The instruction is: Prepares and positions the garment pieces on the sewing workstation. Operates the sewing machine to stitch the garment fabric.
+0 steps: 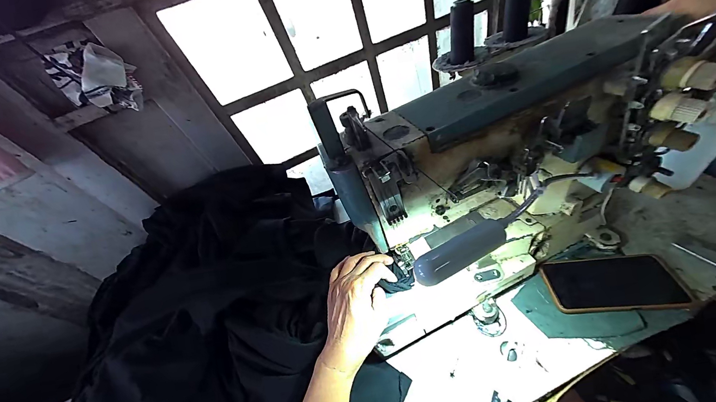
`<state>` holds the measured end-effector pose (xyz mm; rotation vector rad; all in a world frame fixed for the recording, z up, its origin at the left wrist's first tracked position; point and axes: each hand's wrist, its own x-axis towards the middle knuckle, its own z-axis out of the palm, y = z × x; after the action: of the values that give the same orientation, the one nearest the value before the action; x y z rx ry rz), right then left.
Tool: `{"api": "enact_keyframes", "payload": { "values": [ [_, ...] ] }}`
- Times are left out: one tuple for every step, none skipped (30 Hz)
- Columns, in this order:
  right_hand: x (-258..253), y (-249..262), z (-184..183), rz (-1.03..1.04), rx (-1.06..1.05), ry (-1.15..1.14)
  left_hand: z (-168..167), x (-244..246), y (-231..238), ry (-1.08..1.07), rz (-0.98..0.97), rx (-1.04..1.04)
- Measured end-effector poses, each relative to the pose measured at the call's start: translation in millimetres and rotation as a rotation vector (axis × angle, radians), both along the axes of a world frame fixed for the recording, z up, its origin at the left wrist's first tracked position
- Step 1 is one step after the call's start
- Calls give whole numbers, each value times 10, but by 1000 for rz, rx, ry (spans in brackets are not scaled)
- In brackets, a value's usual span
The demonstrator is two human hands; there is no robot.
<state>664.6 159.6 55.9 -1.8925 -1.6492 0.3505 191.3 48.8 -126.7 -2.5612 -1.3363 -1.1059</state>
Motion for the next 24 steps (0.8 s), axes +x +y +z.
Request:
{"api": "enact_keyframes", "payload": {
  "values": [
    [4,-12,-13,16,22,-33,35,7,-2,5,2,-30],
    [-21,-9,-58,-7,69,-51,74,22,-2,15,10,-48],
    [-78,14,-161,-83,174,-71,108,46,0,30,22,-54],
    [-128,31,-230,-130,227,-77,131,75,11,54,41,-45],
    [-109,24,-225,-108,193,-145,143,107,31,80,61,-26],
    [-52,16,-170,-52,129,-214,160,142,49,106,85,-13],
    [7,15,-117,-11,45,-239,183,171,62,132,103,-17],
    [82,41,-69,13,-12,-194,201,190,87,155,114,-14],
    [181,90,-54,29,-27,-133,217,197,121,185,130,-16],
    [308,162,-71,54,-1,-89,237,193,163,216,155,-34],
    [448,247,-120,94,53,-72,255,180,222,234,180,-52],
    [504,272,-139,111,78,-94,273,159,290,241,195,-72],
    [453,225,-117,108,73,-119,292,142,358,234,201,-91],
    [405,188,-109,93,74,-135,296,129,427,223,203,-90],
    [370,166,-115,83,88,-123,279,116,488,223,200,-68],
    [336,149,-135,65,115,-79,253,97,538,222,180,-33],
    [277,110,-134,50,123,-26,223,61,577,221,141,3],
    [197,51,-107,43,111,2,189,2,612,216,83,39],
    [76,-29,-46,28,81,-3,174,-64,623,210,16,53],
    [9,-59,-14,3,69,-34,177,-116,610,200,-42,52],
    [-14,-67,-12,-10,76,-35,176,-149,581,187,-82,42],
    [49,-16,-71,-16,111,-16,155,-172,555,167,-108,44],
    [89,20,-95,-7,120,22,123,-186,529,139,-124,54],
    [82,25,-81,24,89,67,87,-208,493,105,-136,43]
  ]
}}
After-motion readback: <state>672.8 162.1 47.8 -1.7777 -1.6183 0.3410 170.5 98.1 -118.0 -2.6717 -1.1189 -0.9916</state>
